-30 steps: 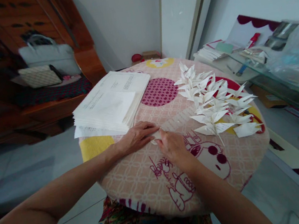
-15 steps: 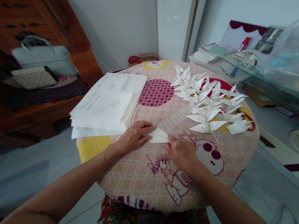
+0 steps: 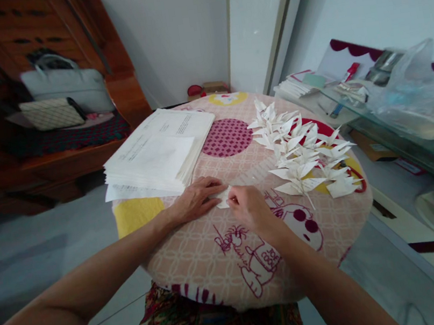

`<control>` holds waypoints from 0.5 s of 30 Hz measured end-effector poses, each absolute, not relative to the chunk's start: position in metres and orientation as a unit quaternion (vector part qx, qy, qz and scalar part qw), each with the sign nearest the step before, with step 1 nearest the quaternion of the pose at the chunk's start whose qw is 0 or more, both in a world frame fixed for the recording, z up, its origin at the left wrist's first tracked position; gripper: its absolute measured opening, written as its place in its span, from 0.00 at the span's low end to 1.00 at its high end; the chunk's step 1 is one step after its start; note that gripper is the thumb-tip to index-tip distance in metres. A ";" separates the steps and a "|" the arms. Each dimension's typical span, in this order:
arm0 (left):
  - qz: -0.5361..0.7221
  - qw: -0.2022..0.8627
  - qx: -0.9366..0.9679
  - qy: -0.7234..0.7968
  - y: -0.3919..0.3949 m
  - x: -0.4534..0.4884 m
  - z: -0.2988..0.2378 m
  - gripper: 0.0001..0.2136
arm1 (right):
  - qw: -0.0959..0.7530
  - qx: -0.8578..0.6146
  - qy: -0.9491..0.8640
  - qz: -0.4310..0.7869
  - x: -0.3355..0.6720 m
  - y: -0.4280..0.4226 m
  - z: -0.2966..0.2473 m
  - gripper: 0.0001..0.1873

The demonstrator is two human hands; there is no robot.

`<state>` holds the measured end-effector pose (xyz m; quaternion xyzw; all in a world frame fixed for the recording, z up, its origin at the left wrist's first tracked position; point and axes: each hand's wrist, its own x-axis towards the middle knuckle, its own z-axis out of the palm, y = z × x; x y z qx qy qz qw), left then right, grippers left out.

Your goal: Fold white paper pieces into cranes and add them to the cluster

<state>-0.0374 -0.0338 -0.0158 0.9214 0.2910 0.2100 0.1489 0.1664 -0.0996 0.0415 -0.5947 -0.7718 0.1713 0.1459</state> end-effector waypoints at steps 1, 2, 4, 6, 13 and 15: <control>0.209 0.151 0.922 0.289 -0.034 -0.037 -0.015 0.16 | 0.146 -0.602 -0.766 0.172 0.160 -0.093 0.042 0.07; 0.208 0.154 0.923 0.286 -0.034 -0.037 -0.014 0.15 | 0.149 -0.601 -0.765 0.179 0.156 -0.087 0.041 0.07; 0.209 0.157 0.924 0.279 -0.035 -0.036 -0.014 0.14 | 0.158 -0.592 -0.766 0.196 0.152 -0.077 0.036 0.08; 0.221 0.163 0.921 0.275 -0.034 -0.037 -0.016 0.16 | 0.155 -0.593 -0.765 0.197 0.153 -0.073 0.027 0.11; 0.323 0.285 0.844 0.318 -0.025 -0.049 -0.023 0.18 | 0.126 -0.587 -0.781 0.173 0.159 -0.084 0.005 0.18; 0.320 0.277 0.845 0.328 -0.025 -0.049 -0.020 0.17 | 0.105 -0.584 -0.787 0.167 0.158 -0.086 0.008 0.18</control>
